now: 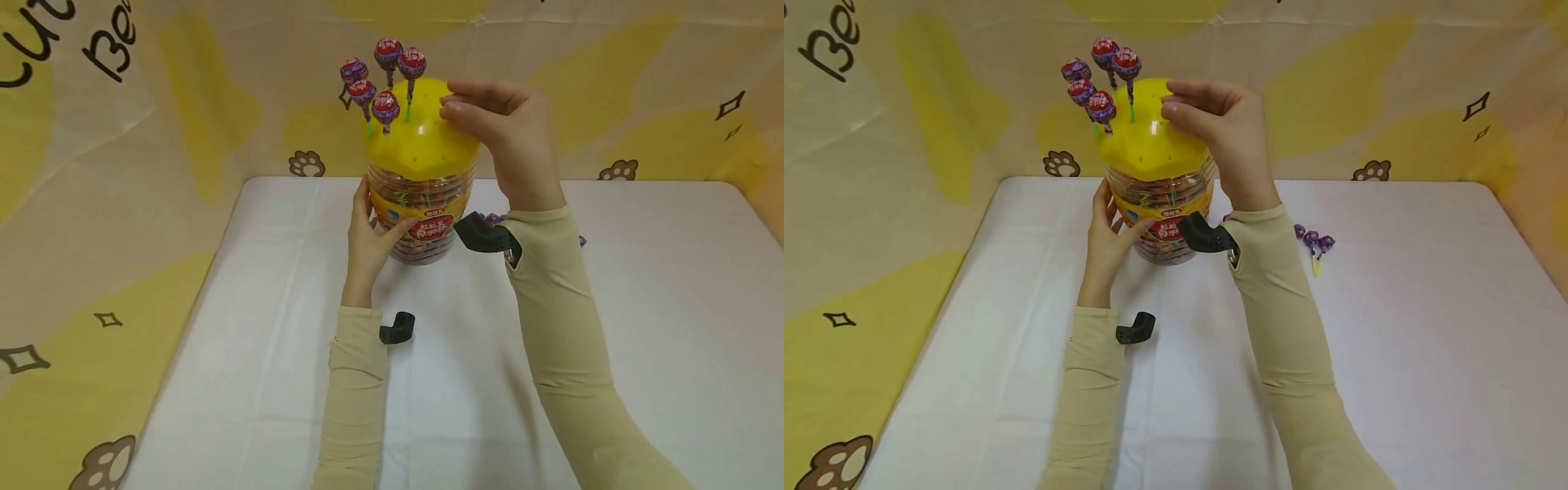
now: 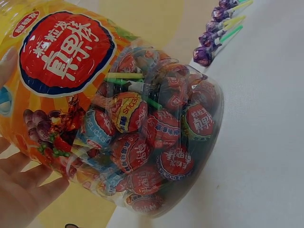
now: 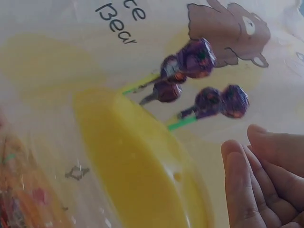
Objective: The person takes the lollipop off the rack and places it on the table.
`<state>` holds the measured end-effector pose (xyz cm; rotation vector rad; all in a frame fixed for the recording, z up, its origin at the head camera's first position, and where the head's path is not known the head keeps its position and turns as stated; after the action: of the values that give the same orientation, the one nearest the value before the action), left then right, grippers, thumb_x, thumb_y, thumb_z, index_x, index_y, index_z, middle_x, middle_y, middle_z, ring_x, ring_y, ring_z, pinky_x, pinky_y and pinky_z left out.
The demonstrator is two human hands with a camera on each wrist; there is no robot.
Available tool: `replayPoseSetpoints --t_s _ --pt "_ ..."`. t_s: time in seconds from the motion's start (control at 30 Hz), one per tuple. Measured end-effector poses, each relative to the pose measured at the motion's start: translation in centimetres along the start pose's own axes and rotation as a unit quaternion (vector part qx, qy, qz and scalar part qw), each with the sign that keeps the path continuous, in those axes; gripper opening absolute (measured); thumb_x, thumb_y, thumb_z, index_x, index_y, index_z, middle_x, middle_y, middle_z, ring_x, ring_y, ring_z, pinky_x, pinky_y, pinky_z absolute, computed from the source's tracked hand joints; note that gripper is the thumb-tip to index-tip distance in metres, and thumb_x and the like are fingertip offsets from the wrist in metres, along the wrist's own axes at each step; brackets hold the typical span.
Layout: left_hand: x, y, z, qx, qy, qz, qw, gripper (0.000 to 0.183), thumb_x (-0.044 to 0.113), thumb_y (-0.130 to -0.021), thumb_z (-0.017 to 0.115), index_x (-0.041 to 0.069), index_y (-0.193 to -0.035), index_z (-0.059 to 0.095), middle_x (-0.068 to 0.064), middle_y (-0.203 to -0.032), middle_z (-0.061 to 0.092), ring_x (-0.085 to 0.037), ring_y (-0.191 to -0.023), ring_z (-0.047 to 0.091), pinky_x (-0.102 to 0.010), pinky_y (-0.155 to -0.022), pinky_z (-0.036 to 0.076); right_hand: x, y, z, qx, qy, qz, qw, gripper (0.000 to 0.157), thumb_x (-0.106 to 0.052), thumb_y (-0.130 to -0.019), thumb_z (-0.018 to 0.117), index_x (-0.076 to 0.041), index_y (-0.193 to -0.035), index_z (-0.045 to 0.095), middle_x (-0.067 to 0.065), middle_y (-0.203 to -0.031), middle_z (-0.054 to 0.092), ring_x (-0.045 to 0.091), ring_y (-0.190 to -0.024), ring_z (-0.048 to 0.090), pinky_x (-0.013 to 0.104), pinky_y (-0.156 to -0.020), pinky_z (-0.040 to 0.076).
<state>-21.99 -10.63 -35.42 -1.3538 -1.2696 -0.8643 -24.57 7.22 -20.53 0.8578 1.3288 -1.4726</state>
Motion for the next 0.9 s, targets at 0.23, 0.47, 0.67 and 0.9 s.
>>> replayPoseSetpoints --t_s 0.23,0.47,0.67,0.9 --pt "-0.2 0.2 0.0 -0.004 0.001 -0.008 1.0000 0.091 0.025 -0.083 0.074 0.016 -0.151 0.015 -0.002 -0.154 0.023 -0.021 -0.139 0.025 -0.044 -0.111 0.028 -0.4 -0.6 2.0 -0.009 0.031 -0.019 0.999 0.024 0.001 -0.078 0.074 0.006 -0.101 0.070 0.013 -0.092 0.069 0.025 -0.091 0.065 0.029 -0.083 0.054" --pt "-0.1 0.1 0.0 -0.002 0.001 -0.002 1.0000 0.092 0.025 -0.082 0.075 0.015 -0.151 0.016 -0.003 -0.154 0.023 -0.022 -0.140 0.025 -0.046 -0.111 0.027 -0.3 -1.3 2.8 -0.006 0.066 -0.008 0.998 0.026 -0.002 -0.078 0.075 0.004 -0.102 0.070 0.012 -0.097 0.070 0.022 -0.091 0.065 0.028 -0.083 0.053" --pt "-0.1 0.0 -0.1 -0.002 0.002 0.003 1.0000 0.091 0.024 -0.082 0.075 0.015 -0.151 0.016 -0.003 -0.154 0.023 -0.022 -0.139 0.025 -0.045 -0.111 0.027 -0.4 -1.6 3.6 0.001 0.095 -0.017 0.995 0.024 -0.001 -0.077 0.076 0.005 -0.100 0.071 0.012 -0.097 0.070 0.020 -0.089 0.066 0.026 -0.082 0.053" --pt "-0.2 0.0 -0.1 0.001 0.001 0.007 1.0000 0.091 0.023 -0.082 0.075 0.013 -0.151 0.016 -0.004 -0.154 0.023 -0.021 -0.139 0.025 -0.045 -0.110 0.028 -0.2 -1.9 3.7 0.013 0.101 -0.031 0.994 0.019 0.000 -0.078 0.075 0.006 -0.095 0.071 0.012 -0.093 0.070 0.020 -0.084 0.065 0.025 -0.081 0.053"
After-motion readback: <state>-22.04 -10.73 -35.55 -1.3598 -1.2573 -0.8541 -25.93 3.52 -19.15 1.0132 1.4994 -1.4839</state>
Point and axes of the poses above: each hand's wrist, its own y-axis away from the middle knuckle, its own z-axis out of the palm, x = y × z, the point moved 4 cm from there along -y, towards the middle knuckle
